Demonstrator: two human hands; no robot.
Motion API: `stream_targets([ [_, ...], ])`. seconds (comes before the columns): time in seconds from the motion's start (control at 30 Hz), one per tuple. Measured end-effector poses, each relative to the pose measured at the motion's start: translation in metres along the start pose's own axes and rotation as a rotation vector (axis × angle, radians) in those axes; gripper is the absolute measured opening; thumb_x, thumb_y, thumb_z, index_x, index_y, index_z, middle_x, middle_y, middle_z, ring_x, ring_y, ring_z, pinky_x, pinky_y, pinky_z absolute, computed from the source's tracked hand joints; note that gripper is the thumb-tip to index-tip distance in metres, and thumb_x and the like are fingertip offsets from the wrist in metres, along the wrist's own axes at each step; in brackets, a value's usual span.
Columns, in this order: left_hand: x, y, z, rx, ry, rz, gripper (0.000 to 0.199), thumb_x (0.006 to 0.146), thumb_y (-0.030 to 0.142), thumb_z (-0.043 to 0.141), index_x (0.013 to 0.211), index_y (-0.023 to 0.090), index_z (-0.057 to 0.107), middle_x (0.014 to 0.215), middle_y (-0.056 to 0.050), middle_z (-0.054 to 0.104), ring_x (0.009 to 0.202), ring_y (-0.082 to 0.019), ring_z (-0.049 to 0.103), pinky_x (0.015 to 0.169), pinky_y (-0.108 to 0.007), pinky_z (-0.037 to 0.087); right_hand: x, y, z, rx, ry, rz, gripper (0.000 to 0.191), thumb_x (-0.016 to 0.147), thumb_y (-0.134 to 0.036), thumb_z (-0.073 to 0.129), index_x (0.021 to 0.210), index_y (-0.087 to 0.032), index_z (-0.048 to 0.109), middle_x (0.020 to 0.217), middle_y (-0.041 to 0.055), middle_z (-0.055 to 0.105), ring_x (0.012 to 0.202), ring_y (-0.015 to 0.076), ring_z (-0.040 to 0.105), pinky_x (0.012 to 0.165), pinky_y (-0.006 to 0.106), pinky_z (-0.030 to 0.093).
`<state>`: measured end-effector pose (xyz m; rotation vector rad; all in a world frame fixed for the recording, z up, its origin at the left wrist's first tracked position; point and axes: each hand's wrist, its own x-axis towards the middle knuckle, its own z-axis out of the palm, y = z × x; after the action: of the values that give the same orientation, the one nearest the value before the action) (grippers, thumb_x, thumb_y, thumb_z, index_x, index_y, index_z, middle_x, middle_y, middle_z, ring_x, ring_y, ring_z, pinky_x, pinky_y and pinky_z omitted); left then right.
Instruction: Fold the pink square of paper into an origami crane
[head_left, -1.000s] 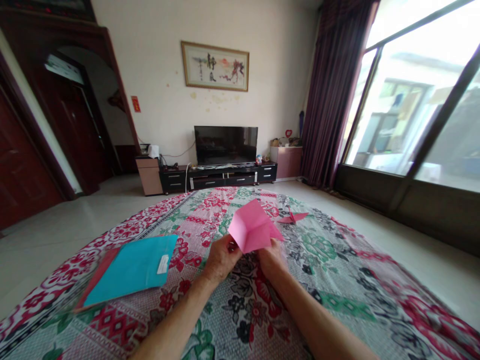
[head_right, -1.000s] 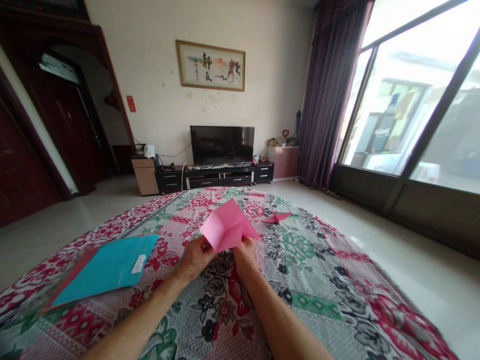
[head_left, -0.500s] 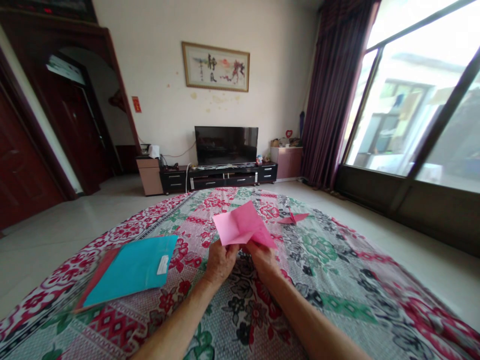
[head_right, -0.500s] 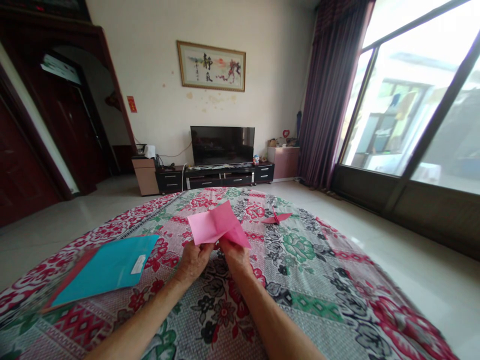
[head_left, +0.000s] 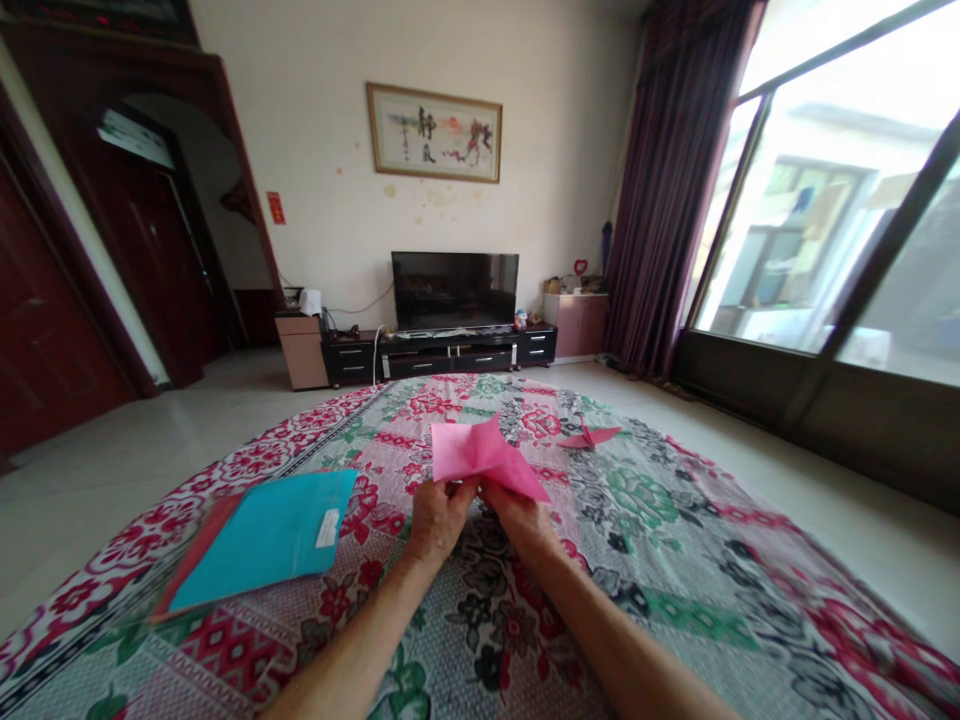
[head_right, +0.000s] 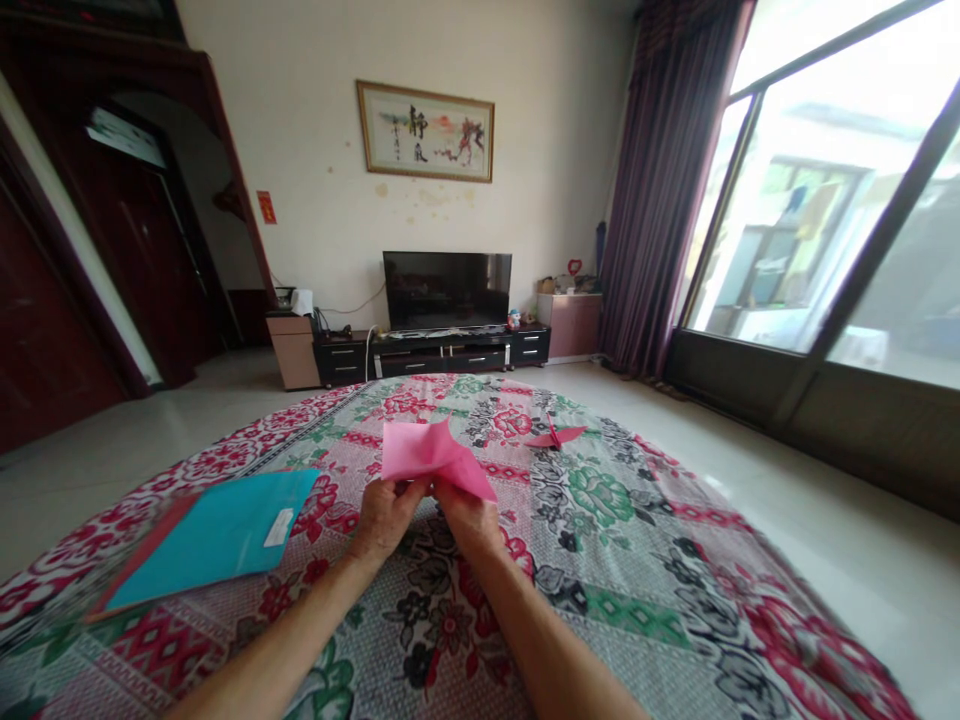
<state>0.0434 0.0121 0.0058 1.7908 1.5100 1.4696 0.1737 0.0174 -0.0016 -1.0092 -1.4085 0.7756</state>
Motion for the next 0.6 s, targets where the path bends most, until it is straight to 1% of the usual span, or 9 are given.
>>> stream_targets([
  [0.07,0.001,-0.003,0.0,-0.001,0.0,-0.015,0.029,0.076,0.039,0.055,0.069,0.014,0.069,0.062,-0.007,0.069,0.06,-0.018,0.064,0.059,-0.026,0.046,-0.001,-0.004,0.003,-0.052,0.054,-0.015,0.014,0.065,-0.029,0.057,0.054,-0.022,0.053,0.05,-0.0028,0.047,0.052,0.0129,0.041,0.05,0.024,0.037],
  [0.13,0.001,-0.005,0.001,-0.029,-0.005,-0.01,0.028,0.076,0.038,0.056,0.07,0.015,0.069,0.062,-0.006,0.069,0.059,-0.017,0.063,0.059,-0.025,0.046,-0.002,-0.009,0.005,-0.077,0.076,-0.025,0.014,0.067,-0.03,0.054,0.055,-0.022,0.053,0.052,-0.0024,0.05,0.053,0.0129,0.042,0.052,0.024,0.038],
  [0.3,0.002,-0.004,0.001,-0.102,-0.007,0.0,0.025,0.074,0.037,0.058,0.069,0.015,0.068,0.064,-0.004,0.07,0.063,-0.018,0.064,0.06,-0.025,0.046,-0.004,-0.021,0.002,-0.094,0.036,0.035,0.019,0.069,-0.03,0.052,0.054,-0.02,0.054,0.051,-0.001,0.051,0.053,0.0135,0.046,0.053,0.025,0.039],
  [0.4,0.002,-0.003,0.0,-0.126,-0.013,0.007,0.023,0.075,0.035,0.058,0.074,0.016,0.069,0.068,-0.004,0.071,0.067,-0.018,0.065,0.062,-0.025,0.047,-0.006,-0.024,0.0,-0.074,0.04,0.062,0.017,0.07,-0.029,0.05,0.061,-0.018,0.059,0.056,0.0007,0.057,0.057,0.0147,0.051,0.056,0.026,0.04],
  [0.47,0.001,-0.004,0.0,-0.107,-0.019,0.031,0.021,0.075,0.034,0.058,0.076,0.017,0.07,0.069,-0.003,0.071,0.067,-0.018,0.065,0.062,-0.024,0.047,-0.008,-0.024,-0.002,-0.052,0.037,0.06,0.017,0.071,-0.029,0.05,0.066,-0.018,0.062,0.061,0.0013,0.06,0.059,0.0149,0.053,0.057,0.026,0.041],
  [0.6,0.002,-0.006,-0.001,-0.018,-0.01,0.048,0.021,0.074,0.034,0.06,0.073,0.017,0.07,0.067,-0.004,0.071,0.066,-0.019,0.065,0.062,-0.025,0.046,-0.01,-0.023,-0.004,-0.063,-0.011,0.033,0.018,0.071,-0.031,0.052,0.067,-0.019,0.063,0.063,0.0017,0.062,0.061,0.0156,0.055,0.058,0.026,0.041],
])
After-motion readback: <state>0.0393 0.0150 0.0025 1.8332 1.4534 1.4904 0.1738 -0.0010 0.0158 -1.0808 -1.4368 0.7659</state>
